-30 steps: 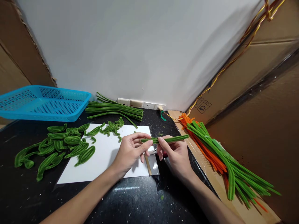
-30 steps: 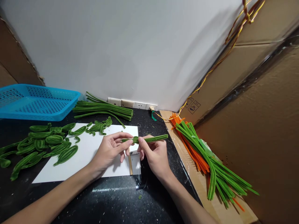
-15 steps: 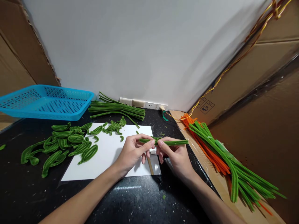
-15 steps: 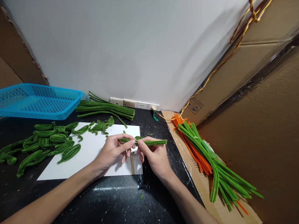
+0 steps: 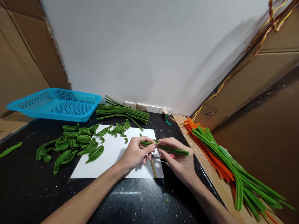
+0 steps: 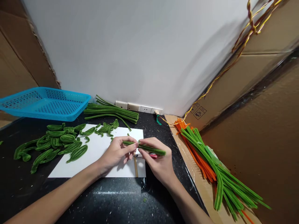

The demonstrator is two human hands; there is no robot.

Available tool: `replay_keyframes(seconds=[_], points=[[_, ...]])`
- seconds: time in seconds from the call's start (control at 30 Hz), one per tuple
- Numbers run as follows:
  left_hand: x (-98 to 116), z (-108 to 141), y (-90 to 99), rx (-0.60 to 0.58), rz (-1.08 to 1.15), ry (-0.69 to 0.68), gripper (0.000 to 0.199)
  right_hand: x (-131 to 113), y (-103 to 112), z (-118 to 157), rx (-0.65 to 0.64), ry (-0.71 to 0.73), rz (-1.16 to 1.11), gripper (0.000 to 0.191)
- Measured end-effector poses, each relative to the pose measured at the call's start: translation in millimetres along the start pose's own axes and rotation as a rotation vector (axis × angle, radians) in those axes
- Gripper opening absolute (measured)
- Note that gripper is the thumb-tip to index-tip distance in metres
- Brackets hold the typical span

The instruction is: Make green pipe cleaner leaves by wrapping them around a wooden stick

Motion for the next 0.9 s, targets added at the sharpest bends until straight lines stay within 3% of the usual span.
replay_keyframes(seconds=[0.13,0.3,0.57,0.9], points=[[-0.9,-1.2,3.2,-0.024,-0.004,0.010,0.037,-2.5,4.7,-2.6,-0.070,0.228,0.144,0.019],[-2.7,-1.3,3.7,-0.026,0.069,0.007,0.038,0.4,5.3,-1.4,-0.010,0.373,0.244,0.025],[-12.6,1.5,-10.4,-0.063,0.237,0.028,0.048,0.0,5.1,2.4,0.053,0.421,0.294,0.025],[-9.8,2.1,-8.8,-0.043,0.196,0.036,0.048,-1.9,5.9,1.4,0.059,0.425,0.331,0.023]])
Point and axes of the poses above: each hand's wrist, its own z-axis away from the middle knuckle, its own y-axis out of the back of the hand, x = y × z, the point moved 2 cm from there along -z, towards the middle knuckle, and after that the axes turned 4 degrees about -y, right-handed, at the moved point
